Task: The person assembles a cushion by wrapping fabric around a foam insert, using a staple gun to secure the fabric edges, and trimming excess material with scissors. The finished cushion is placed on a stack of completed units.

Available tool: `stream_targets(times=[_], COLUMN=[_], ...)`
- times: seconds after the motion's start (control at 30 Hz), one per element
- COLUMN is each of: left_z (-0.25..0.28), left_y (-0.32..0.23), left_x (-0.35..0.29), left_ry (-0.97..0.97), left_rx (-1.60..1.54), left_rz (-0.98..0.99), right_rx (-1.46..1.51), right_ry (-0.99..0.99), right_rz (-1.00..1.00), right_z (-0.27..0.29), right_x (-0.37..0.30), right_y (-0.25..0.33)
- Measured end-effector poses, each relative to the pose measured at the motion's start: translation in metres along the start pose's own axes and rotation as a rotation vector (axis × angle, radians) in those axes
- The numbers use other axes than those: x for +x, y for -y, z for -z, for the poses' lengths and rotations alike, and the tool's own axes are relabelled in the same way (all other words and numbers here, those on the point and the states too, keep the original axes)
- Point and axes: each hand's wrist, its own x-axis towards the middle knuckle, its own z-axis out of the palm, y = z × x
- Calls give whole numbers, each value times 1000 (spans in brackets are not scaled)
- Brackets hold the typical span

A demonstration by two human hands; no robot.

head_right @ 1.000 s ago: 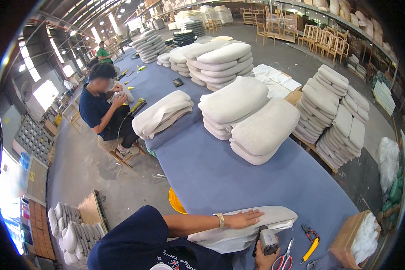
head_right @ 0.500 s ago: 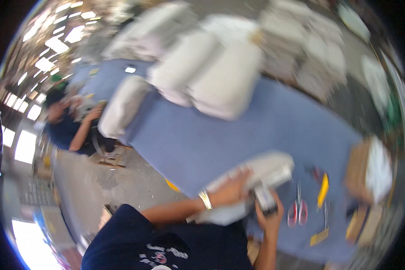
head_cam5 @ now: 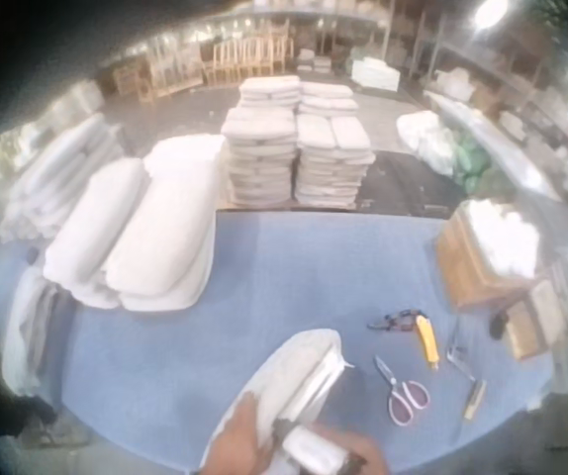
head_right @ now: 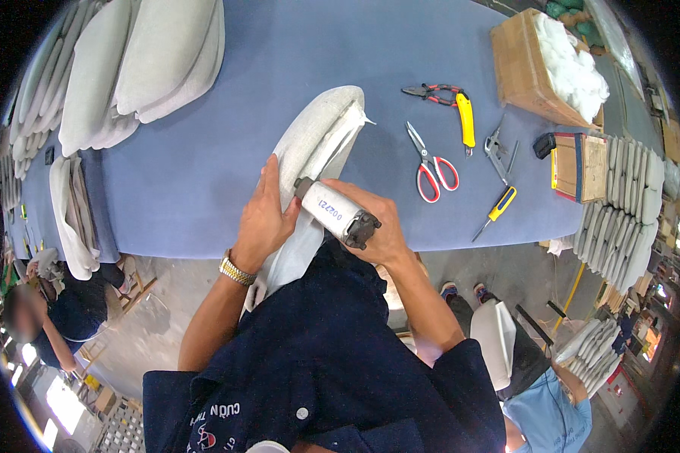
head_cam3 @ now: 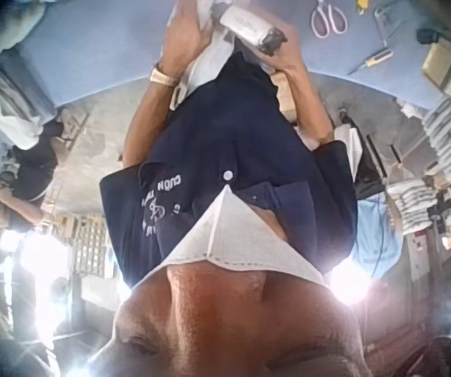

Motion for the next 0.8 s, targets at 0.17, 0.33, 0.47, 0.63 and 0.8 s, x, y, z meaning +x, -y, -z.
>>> stream_targets(times=[0.17,0.33,0.47,0.63,0.8], left_z=[-2,-2,2,2,-1], left_y=[4,-4,-8,-7,-5], left_x=[-1,3,6,5,1], left_ry=[-14,-12,12,12,4], left_rx=[-21,-12,-46,-27,-58], left_rz=[-25,11,52,53,44], right_rx=[-4,9,-10,-57,-47], right_ry=[58,110,113,57,116], right_rz=[45,-72,-109,10,47], right_z=[5,7,5,1,7], right_x=[6,16,18,8,4], right_y=[0,16,14,11,12])
